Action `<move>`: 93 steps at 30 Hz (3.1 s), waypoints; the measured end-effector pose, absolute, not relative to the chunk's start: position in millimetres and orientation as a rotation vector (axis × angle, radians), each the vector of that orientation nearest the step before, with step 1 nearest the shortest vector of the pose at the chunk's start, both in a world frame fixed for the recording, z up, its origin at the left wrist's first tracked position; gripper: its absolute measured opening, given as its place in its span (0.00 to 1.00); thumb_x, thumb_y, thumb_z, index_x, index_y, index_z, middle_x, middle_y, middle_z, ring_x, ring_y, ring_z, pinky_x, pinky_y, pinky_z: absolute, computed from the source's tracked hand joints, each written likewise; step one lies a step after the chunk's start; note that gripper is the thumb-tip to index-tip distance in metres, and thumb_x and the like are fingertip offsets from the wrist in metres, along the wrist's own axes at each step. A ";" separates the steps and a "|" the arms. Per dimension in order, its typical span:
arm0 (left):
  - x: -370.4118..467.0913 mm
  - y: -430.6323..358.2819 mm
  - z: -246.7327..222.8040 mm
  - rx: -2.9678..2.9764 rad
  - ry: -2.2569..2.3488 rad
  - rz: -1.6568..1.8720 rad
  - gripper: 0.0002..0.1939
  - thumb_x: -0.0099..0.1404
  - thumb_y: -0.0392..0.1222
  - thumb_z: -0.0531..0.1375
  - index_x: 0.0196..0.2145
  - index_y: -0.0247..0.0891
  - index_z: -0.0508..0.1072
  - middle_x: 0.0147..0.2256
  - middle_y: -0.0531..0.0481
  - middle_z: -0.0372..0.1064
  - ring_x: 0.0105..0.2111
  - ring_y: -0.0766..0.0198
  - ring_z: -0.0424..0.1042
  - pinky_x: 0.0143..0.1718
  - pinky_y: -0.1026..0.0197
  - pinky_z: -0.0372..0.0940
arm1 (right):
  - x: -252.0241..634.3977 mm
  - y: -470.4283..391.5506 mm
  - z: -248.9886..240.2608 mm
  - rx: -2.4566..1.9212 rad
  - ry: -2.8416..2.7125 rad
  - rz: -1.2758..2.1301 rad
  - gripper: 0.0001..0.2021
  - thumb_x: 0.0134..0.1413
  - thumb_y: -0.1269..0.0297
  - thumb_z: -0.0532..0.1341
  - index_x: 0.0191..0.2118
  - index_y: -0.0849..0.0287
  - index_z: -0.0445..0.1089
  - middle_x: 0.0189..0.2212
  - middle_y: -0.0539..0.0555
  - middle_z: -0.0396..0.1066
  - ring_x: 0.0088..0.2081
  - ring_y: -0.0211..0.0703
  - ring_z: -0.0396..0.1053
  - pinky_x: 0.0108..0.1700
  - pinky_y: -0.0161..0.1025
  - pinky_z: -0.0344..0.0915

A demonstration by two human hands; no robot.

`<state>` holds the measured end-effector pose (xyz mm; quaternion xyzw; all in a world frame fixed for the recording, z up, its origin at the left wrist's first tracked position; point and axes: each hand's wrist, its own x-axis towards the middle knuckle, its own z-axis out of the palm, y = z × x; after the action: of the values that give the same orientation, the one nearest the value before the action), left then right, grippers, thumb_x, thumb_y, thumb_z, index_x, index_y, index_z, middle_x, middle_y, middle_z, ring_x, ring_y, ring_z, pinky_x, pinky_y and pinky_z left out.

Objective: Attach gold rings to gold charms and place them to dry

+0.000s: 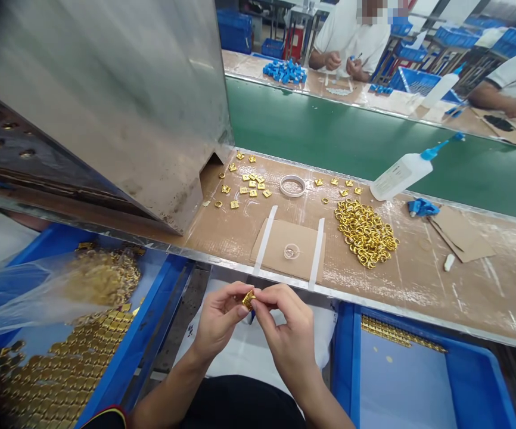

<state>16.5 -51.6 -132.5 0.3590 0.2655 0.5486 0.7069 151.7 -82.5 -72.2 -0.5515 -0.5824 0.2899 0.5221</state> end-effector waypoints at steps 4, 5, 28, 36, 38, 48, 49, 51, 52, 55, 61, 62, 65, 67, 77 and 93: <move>17.2 -50.9 -132.8 0.790 0.584 1.212 0.11 0.59 0.41 0.73 0.41 0.42 0.85 0.35 0.47 0.80 0.35 0.64 0.77 0.37 0.65 0.73 | 151.5 -82.0 -73.7 -1.312 -1.367 0.718 0.06 0.61 0.74 0.66 0.38 0.55 0.77 0.32 0.51 0.77 0.33 0.39 0.77 0.34 0.31 0.76; 17.1 -50.7 -132.7 0.792 0.584 1.207 0.11 0.59 0.41 0.73 0.41 0.42 0.85 0.35 0.47 0.79 0.34 0.64 0.77 0.37 0.65 0.73 | 151.4 -82.0 -74.4 -1.313 -1.360 0.729 0.06 0.61 0.74 0.66 0.38 0.55 0.77 0.32 0.51 0.77 0.33 0.39 0.77 0.34 0.30 0.76; 22.3 -48.2 -139.9 0.816 0.585 1.351 0.10 0.53 0.43 0.77 0.35 0.47 0.86 0.30 0.50 0.75 0.27 0.68 0.72 0.27 0.67 0.67 | 139.2 -85.7 -83.7 -1.386 -1.248 0.784 0.06 0.63 0.66 0.66 0.33 0.57 0.77 0.25 0.50 0.71 0.27 0.39 0.70 0.28 0.34 0.68; 31.6 -47.1 -144.7 0.611 0.510 1.306 0.12 0.54 0.52 0.75 0.29 0.44 0.83 0.25 0.55 0.64 0.24 0.71 0.64 0.24 0.68 0.60 | 126.6 -87.3 -89.6 -1.375 -1.138 0.730 0.05 0.62 0.65 0.67 0.34 0.55 0.77 0.28 0.51 0.69 0.31 0.41 0.69 0.30 0.36 0.68; 30.7 -47.2 -145.0 0.587 0.522 1.257 0.16 0.52 0.54 0.76 0.29 0.42 0.80 0.25 0.56 0.62 0.23 0.71 0.62 0.24 0.68 0.59 | 124.8 -88.0 -89.2 -1.379 -1.149 0.709 0.04 0.62 0.67 0.67 0.35 0.55 0.79 0.28 0.51 0.68 0.30 0.41 0.68 0.30 0.36 0.68; 23.5 -41.3 -139.7 0.669 0.439 1.038 0.28 0.53 0.63 0.73 0.28 0.37 0.67 0.28 0.55 0.60 0.27 0.68 0.62 0.31 0.63 0.62 | 123.9 -85.7 -88.6 -1.370 -1.232 0.675 0.05 0.62 0.70 0.65 0.34 0.56 0.75 0.28 0.49 0.67 0.28 0.39 0.67 0.28 0.34 0.66; 23.7 -41.3 -139.4 0.671 0.449 1.036 0.28 0.53 0.63 0.72 0.28 0.37 0.67 0.28 0.55 0.60 0.27 0.68 0.61 0.31 0.63 0.61 | 123.3 -84.9 -89.2 -1.368 -1.222 0.671 0.05 0.62 0.70 0.64 0.34 0.56 0.74 0.28 0.49 0.68 0.29 0.39 0.68 0.28 0.34 0.67; 24.3 -41.7 -139.6 0.672 0.474 1.023 0.29 0.53 0.64 0.72 0.28 0.37 0.66 0.28 0.55 0.59 0.26 0.69 0.59 0.29 0.63 0.58 | 122.3 -83.8 -90.2 -1.380 -1.201 0.662 0.05 0.62 0.69 0.64 0.33 0.56 0.71 0.29 0.50 0.69 0.29 0.39 0.69 0.28 0.34 0.67; 24.7 -42.0 -140.1 0.669 0.483 1.016 0.29 0.52 0.64 0.72 0.28 0.38 0.66 0.27 0.55 0.58 0.26 0.69 0.58 0.28 0.64 0.57 | 121.9 -83.5 -90.7 -1.392 -1.196 0.653 0.06 0.62 0.69 0.64 0.32 0.56 0.70 0.29 0.50 0.69 0.29 0.39 0.69 0.28 0.34 0.67; 26.1 -42.9 -142.2 0.638 0.489 1.015 0.29 0.53 0.65 0.72 0.28 0.38 0.66 0.27 0.55 0.57 0.26 0.69 0.57 0.27 0.65 0.54 | 120.8 -83.5 -91.2 -1.417 -1.206 0.594 0.07 0.62 0.70 0.64 0.32 0.55 0.69 0.28 0.50 0.69 0.29 0.39 0.69 0.28 0.34 0.68; 28.7 -45.8 -139.7 0.571 0.556 1.046 0.31 0.50 0.66 0.73 0.26 0.37 0.65 0.27 0.55 0.58 0.28 0.67 0.59 0.31 0.62 0.58 | 114.5 -84.7 -87.9 -1.426 -1.265 0.405 0.05 0.62 0.73 0.64 0.36 0.55 0.72 0.30 0.52 0.74 0.31 0.42 0.74 0.31 0.36 0.75; 28.9 -46.3 -138.2 0.559 0.558 1.045 0.31 0.51 0.66 0.72 0.25 0.37 0.65 0.27 0.55 0.58 0.27 0.67 0.58 0.31 0.62 0.58 | 113.3 -85.0 -87.4 -1.415 -1.276 0.377 0.06 0.61 0.74 0.64 0.36 0.55 0.72 0.30 0.52 0.74 0.31 0.42 0.74 0.31 0.36 0.75; 28.6 -47.0 -133.8 0.519 0.555 1.021 0.30 0.52 0.65 0.72 0.25 0.37 0.65 0.26 0.55 0.57 0.27 0.67 0.57 0.31 0.62 0.56 | 111.8 -85.8 -87.6 -1.377 -1.296 0.330 0.07 0.61 0.76 0.64 0.39 0.55 0.73 0.32 0.53 0.75 0.33 0.42 0.76 0.33 0.36 0.77; 28.0 -47.0 -131.3 0.495 0.534 1.010 0.29 0.53 0.64 0.72 0.24 0.37 0.65 0.26 0.55 0.56 0.27 0.67 0.56 0.31 0.62 0.56 | 113.1 -86.3 -88.9 -1.359 -1.311 0.338 0.08 0.61 0.77 0.64 0.40 0.55 0.73 0.34 0.54 0.76 0.34 0.43 0.76 0.35 0.36 0.78; 28.4 -50.4 -121.1 0.344 0.440 0.926 0.29 0.55 0.59 0.73 0.24 0.38 0.61 0.27 0.55 0.53 0.28 0.66 0.56 0.37 0.61 0.60 | 122.4 -89.5 -92.7 -1.341 -1.367 0.400 0.06 0.63 0.73 0.64 0.41 0.54 0.75 0.34 0.53 0.76 0.34 0.43 0.76 0.34 0.38 0.77; 27.5 -53.6 -114.9 0.129 0.348 0.870 0.19 0.59 0.49 0.73 0.27 0.36 0.70 0.29 0.54 0.58 0.32 0.67 0.62 0.41 0.65 0.64 | 124.6 -89.9 -91.4 -1.352 -1.325 0.416 0.05 0.64 0.71 0.65 0.41 0.53 0.76 0.34 0.53 0.76 0.34 0.43 0.77 0.35 0.36 0.77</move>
<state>27.5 -53.6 -114.9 0.0622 0.1673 0.4191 0.8902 124.6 -89.9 -91.4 -0.5751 -0.5637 0.1770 0.5659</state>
